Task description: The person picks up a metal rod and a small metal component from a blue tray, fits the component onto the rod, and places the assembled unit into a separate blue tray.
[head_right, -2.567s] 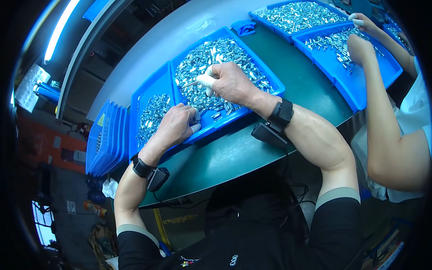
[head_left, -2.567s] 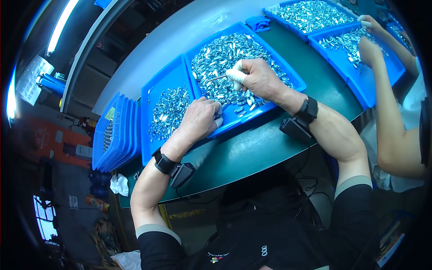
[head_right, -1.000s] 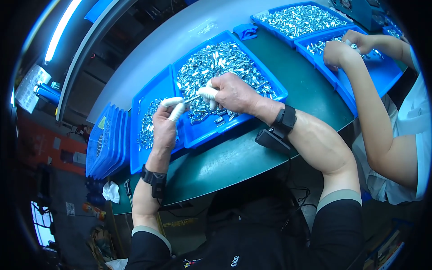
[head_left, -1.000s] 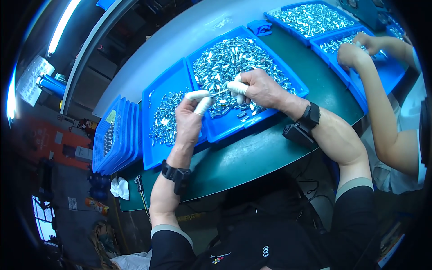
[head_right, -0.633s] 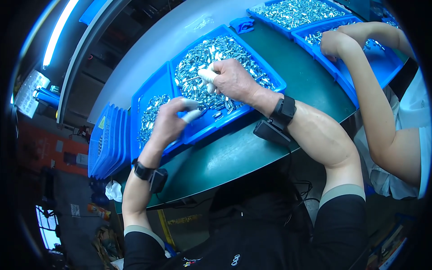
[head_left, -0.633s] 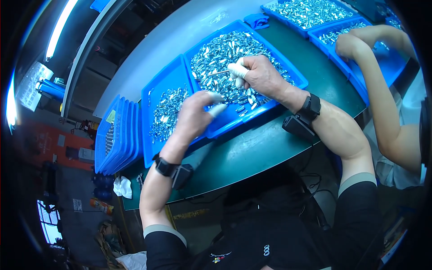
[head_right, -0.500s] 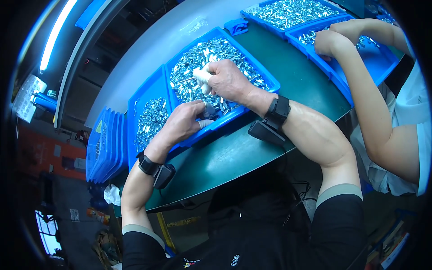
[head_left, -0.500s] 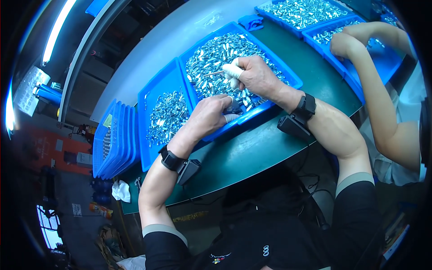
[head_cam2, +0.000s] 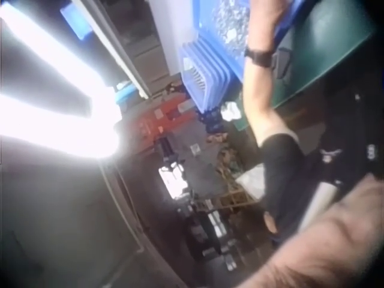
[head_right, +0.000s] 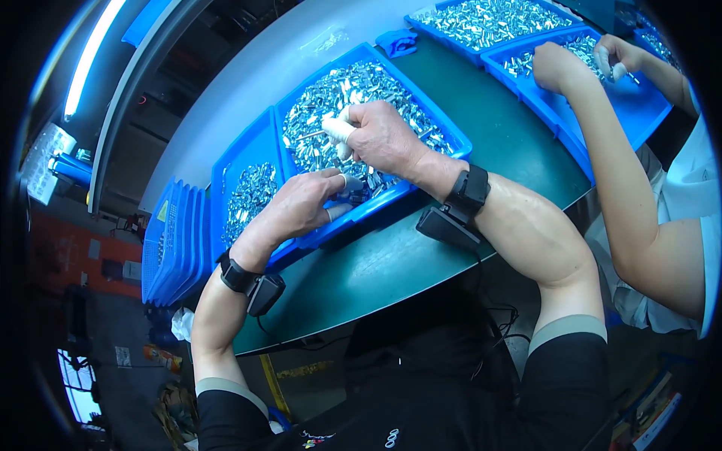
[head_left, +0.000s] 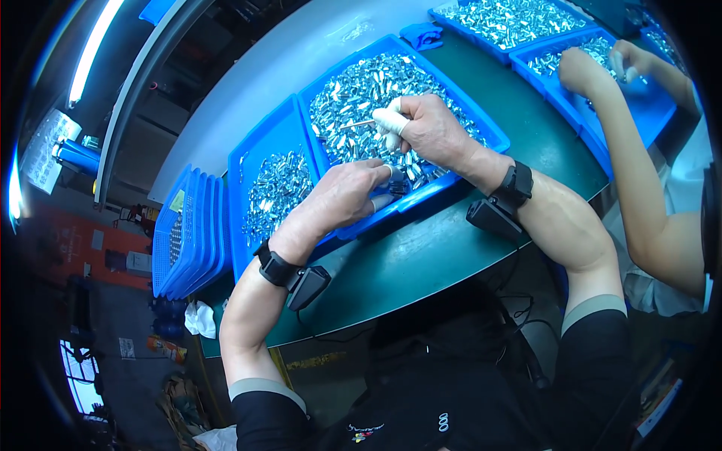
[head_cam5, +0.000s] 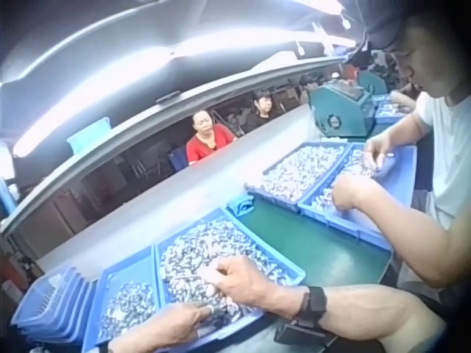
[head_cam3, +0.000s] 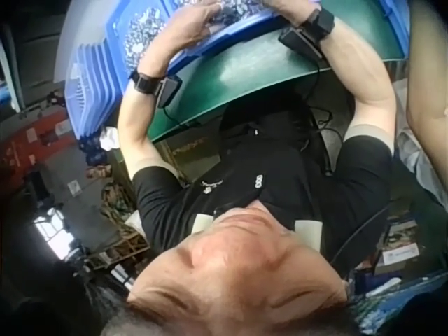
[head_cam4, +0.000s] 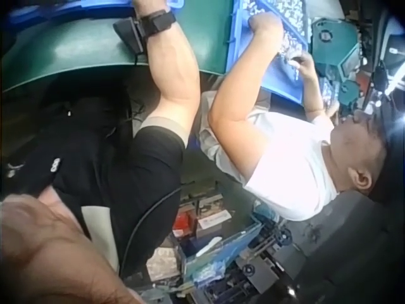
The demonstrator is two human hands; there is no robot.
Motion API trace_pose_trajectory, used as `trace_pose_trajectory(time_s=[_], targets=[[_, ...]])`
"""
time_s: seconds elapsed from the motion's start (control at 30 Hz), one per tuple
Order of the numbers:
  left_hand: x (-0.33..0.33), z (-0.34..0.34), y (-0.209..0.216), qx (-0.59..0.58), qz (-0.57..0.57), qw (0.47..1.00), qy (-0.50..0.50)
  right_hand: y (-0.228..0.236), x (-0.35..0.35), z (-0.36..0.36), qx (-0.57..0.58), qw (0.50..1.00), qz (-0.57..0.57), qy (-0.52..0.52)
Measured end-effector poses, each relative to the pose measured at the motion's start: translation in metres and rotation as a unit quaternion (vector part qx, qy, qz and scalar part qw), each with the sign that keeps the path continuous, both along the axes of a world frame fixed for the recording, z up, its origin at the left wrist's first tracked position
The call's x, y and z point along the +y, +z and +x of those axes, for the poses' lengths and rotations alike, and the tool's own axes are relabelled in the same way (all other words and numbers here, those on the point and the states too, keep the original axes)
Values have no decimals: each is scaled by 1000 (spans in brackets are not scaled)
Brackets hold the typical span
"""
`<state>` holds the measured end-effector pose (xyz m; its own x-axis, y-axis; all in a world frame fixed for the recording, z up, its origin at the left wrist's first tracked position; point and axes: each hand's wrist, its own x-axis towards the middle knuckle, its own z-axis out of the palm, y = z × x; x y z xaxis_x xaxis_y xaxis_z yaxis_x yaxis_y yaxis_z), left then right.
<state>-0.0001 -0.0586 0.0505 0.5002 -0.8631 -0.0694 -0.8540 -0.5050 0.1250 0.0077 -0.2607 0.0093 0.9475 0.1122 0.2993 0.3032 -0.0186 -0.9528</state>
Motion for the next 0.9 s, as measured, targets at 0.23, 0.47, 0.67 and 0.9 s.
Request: trace_pose_trajectory(time_s=[0.23,0.47,0.67,0.9], targets=[[11,-1,-7,-61,29,997,32,-1,-1,2,-12,1000,-11,-9],[0,1,-14,-46,-25,998,-25,2,-2,0,-15,1000,-15,-10],[3,1,-17,-85,-12,996,-12,2,-1,-1,-17,1000,-4,-16],[11,-2,-21,-120,-58,991,-11,6,-2,-4,-11,1000,-5,-13]])
